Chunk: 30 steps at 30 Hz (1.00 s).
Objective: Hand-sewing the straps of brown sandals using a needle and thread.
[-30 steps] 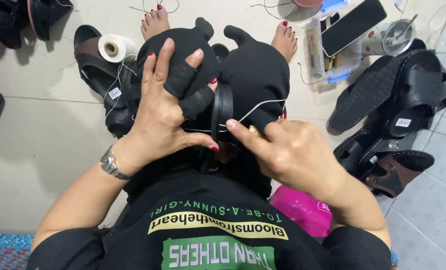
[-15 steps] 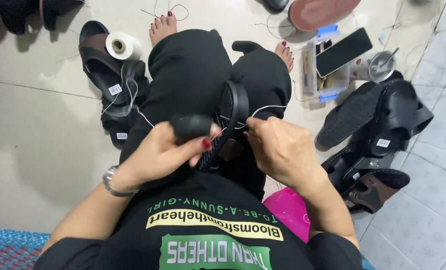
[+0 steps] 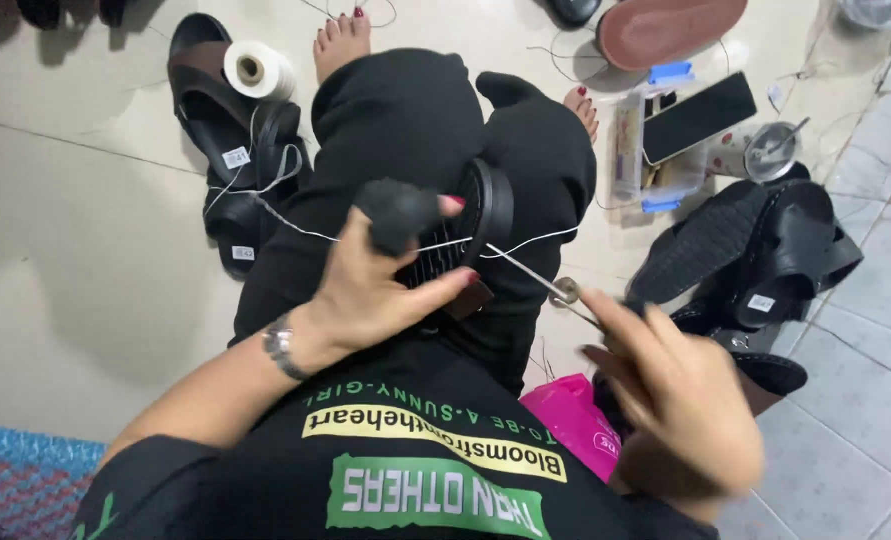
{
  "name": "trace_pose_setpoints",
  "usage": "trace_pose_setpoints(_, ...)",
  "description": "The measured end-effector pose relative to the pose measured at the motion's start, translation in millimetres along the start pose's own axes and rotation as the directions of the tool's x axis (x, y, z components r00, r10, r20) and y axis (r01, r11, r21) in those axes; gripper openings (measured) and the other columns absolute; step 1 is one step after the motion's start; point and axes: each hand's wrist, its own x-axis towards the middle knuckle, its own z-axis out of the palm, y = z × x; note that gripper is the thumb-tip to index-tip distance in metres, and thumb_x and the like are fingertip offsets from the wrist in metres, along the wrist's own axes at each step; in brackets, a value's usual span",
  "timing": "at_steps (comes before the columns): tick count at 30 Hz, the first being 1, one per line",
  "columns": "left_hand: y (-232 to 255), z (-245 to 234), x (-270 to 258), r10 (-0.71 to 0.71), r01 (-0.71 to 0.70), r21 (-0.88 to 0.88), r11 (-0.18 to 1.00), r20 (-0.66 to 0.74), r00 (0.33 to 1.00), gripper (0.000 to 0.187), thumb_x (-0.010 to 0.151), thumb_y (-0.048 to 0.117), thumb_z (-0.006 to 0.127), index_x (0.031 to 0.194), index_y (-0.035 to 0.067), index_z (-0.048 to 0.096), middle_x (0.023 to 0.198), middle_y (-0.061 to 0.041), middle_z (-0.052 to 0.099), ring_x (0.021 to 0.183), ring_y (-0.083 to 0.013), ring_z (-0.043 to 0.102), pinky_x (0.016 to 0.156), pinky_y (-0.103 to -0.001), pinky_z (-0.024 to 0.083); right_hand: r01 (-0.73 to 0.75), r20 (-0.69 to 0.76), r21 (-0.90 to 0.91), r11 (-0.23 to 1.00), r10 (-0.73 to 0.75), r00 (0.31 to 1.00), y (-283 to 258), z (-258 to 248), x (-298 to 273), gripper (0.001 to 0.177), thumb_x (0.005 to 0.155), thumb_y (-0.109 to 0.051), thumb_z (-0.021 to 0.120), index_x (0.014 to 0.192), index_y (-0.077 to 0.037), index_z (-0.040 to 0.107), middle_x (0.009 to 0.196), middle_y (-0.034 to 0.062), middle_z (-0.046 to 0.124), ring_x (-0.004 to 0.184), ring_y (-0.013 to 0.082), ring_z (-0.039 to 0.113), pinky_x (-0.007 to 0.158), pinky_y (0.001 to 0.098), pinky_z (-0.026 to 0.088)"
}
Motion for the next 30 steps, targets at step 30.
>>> trace_pose_setpoints(30, 3, -30, 1, -0.161, 0.165, -0.131, 0.978, 0.04, 0.986, 0.037, 0.088, -0.002, 0.078, 0.123, 0.0, 0.065, 0.104, -0.003, 0.055, 0.059, -0.0055, 0.043, 0.055, -0.02, 0.041, 0.148, -0.469, 0.159, 0.976, -0.057, 0.881, -26, 58, 64, 0.049, 0.078, 0.0, 0.076, 0.125, -0.012, 0.074, 0.067, 0.0036, 0.046, 0.052, 0.0201, 0.043, 0.051, 0.0352, 0.035)
